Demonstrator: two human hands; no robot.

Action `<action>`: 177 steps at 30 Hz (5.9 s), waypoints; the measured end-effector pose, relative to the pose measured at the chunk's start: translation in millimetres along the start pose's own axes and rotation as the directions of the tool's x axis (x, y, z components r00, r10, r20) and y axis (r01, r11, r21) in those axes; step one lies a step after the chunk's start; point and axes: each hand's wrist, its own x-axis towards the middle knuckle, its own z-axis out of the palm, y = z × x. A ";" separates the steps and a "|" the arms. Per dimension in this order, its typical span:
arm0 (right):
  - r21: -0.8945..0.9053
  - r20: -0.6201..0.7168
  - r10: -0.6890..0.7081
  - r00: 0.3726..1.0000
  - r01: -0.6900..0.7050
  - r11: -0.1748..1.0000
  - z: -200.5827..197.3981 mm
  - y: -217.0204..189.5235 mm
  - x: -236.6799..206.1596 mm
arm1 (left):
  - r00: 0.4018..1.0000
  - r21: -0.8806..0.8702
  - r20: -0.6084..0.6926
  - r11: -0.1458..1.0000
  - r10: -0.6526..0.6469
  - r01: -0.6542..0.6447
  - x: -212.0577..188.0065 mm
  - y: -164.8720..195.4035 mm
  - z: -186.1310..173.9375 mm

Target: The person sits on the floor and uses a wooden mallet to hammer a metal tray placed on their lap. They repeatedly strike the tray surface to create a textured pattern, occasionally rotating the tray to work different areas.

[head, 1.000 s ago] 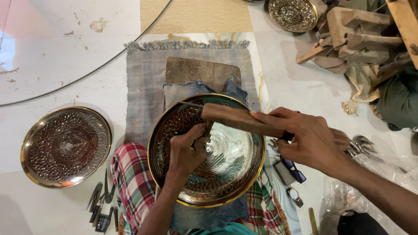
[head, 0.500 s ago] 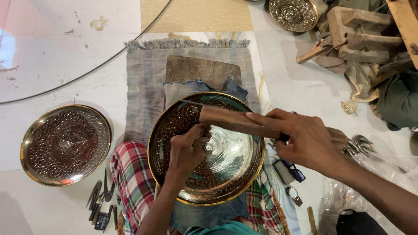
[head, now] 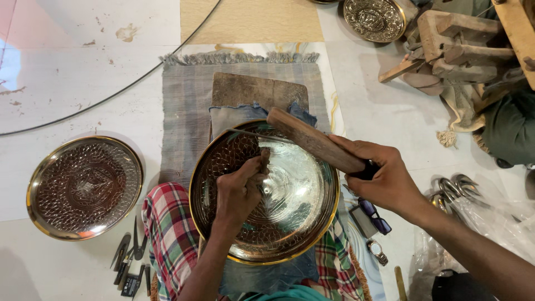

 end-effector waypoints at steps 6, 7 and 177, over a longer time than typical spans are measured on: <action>-0.586 0.140 -0.065 0.988 0.135 0.799 -3.0 6.9 -2.7 | 0.999 0.076 0.025 0.996 0.034 -0.036 0.7 -1.8 -0.9; -0.434 0.102 -0.098 0.990 0.133 0.891 -2.6 4.9 -2.1 | 0.998 0.096 0.019 0.994 0.059 -0.060 0.2 -2.4 -1.1; -0.027 -0.058 -0.207 0.977 0.206 0.978 -10.8 13.0 -8.7 | 0.997 0.082 0.069 0.996 0.029 -0.035 -1.9 -11.4 26.7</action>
